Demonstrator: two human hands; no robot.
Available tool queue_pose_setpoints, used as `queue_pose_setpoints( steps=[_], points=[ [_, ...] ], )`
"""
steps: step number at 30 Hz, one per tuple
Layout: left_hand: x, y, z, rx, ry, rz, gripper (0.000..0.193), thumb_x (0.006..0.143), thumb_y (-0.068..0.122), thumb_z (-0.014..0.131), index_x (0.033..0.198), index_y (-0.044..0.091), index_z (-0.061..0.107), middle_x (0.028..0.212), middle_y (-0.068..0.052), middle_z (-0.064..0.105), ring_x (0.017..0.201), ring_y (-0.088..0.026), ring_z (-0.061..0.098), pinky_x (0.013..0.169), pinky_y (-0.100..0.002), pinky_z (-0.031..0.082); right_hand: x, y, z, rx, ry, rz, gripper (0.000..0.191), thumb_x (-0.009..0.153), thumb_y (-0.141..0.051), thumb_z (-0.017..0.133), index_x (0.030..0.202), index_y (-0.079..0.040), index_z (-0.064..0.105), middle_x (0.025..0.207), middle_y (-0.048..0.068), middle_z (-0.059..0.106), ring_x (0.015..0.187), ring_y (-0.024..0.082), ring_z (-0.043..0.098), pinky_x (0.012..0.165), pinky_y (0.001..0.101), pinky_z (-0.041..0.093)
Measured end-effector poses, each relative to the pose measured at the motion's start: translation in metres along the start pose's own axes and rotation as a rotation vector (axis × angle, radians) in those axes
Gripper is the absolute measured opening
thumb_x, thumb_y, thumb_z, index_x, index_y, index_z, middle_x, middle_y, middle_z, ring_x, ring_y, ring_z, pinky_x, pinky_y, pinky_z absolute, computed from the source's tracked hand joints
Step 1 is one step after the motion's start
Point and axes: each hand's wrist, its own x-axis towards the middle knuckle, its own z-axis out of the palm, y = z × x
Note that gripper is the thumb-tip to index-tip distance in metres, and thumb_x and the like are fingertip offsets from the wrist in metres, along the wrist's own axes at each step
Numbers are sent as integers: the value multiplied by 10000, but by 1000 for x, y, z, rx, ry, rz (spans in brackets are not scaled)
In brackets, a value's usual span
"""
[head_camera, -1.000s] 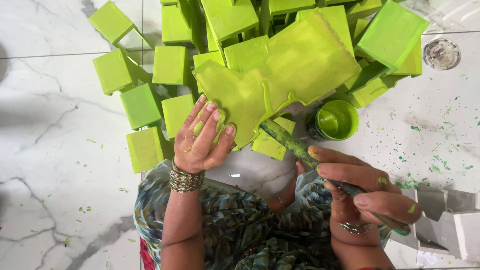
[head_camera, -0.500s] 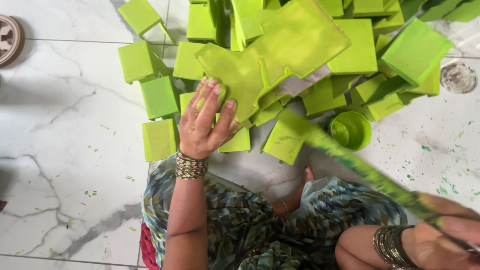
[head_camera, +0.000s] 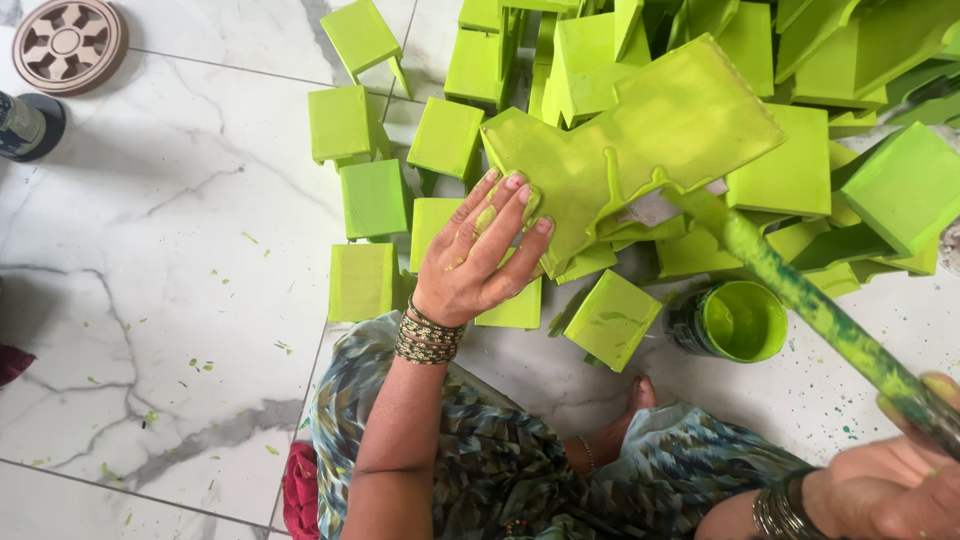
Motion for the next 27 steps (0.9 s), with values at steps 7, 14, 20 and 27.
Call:
queue_pose_setpoints(
  steps=[7, 14, 20, 27],
  points=[
    [4, 5, 3, -4, 13, 65, 259, 1016, 20, 779, 1230, 96, 655, 1408, -145, 527, 1336, -335, 591, 1134, -508, 579, 18, -44, 56, 97, 87, -21, 437, 1197, -247, 629, 1180, 183, 551, 1083, 234, 578, 823, 355, 648, 773, 414, 656],
    [15, 25, 2, -49, 15, 113, 287, 1018, 26, 778, 1243, 111, 621, 1377, -124, 524, 1317, -312, 594, 1133, -507, 587, 28, -66, 70, 112, 61, -49, 558, 1147, -336, 741, 1188, 118, 419, 992, 184, 562, 737, 288, 645, 729, 400, 692],
    [18, 29, 1, -36, 42, 152, 282, 1033, 57, 764, 1258, 110, 602, 1359, -106, 502, 1314, -294, 590, 1124, -507, 583, 31, -62, 71, 29, 94, -170, 631, 1116, -374, 819, 1164, 108, 414, 985, 219, 612, 743, 297, 673, 718, 400, 702],
    [17, 25, -1, 32, 10, 121, 261, 1023, 42, 778, 1226, 115, 631, 1348, -93, 555, 1324, -281, 592, 1130, -486, 583, 28, -55, 35, 19, 4, -179, 553, 1121, -312, 803, 1170, 88, 424, 1007, 236, 630, 811, 334, 694, 793, 435, 702]
  ],
)
